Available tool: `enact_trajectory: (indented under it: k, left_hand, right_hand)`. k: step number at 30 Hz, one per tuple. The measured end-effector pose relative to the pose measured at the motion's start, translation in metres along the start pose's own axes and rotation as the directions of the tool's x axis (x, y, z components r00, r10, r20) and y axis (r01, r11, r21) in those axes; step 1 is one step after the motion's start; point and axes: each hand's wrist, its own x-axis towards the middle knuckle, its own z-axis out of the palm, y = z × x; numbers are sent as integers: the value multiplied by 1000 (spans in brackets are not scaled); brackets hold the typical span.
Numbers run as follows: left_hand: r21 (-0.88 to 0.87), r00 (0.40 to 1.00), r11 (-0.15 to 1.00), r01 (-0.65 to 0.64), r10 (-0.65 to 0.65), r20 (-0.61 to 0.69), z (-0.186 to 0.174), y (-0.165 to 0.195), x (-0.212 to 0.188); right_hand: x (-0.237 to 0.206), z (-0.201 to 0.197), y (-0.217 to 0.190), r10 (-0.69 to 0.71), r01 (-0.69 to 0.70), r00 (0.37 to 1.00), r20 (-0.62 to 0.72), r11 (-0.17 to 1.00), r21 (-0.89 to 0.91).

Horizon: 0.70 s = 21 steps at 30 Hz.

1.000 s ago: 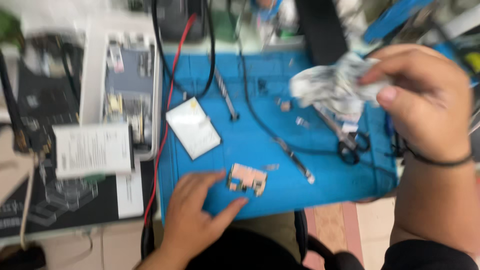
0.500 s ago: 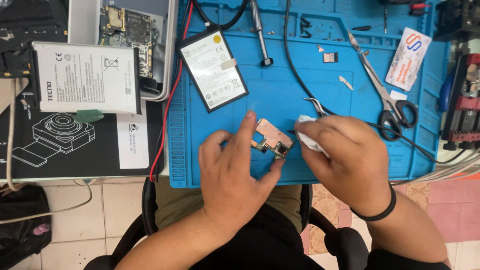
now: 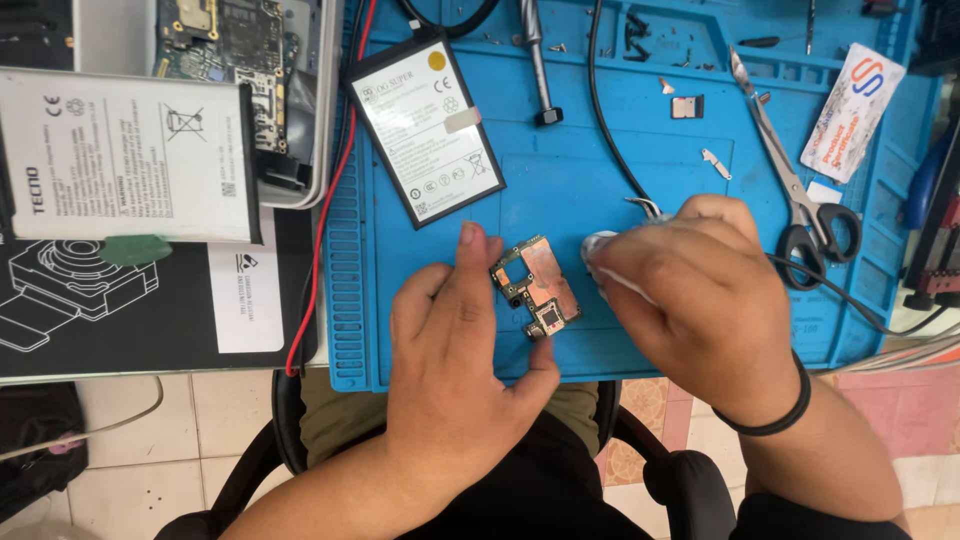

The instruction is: The person pries open a disassembled smartphone on a blue repair mat, using a metal pry tool to lift the battery and internal board, then separates the mid-frame from the rear housing and wipes a removed component with a tissue before setting it on the mat.

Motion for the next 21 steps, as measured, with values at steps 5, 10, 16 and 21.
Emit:
enact_trajectory:
  k: [5,10,16,21]
  left_hand:
    - [12,999,1000,0,-1,40,0,-2,4]
    - [-14,995,1000,19,-17,95,-7,-7,8]
    - [-37,989,999,22,-17,149,-11,-14,15]
    - [-26,987,999,33,-28,156,-12,-15,16]
  right_hand:
    - [16,10,1,-74,72,995,69,997,26]
    - [19,5,-5,88,-114,983,159,980,164]
    - [14,1,-7,53,-53,993,107,999,-7]
    - [21,3,-8,60,-50,993,101,994,-99]
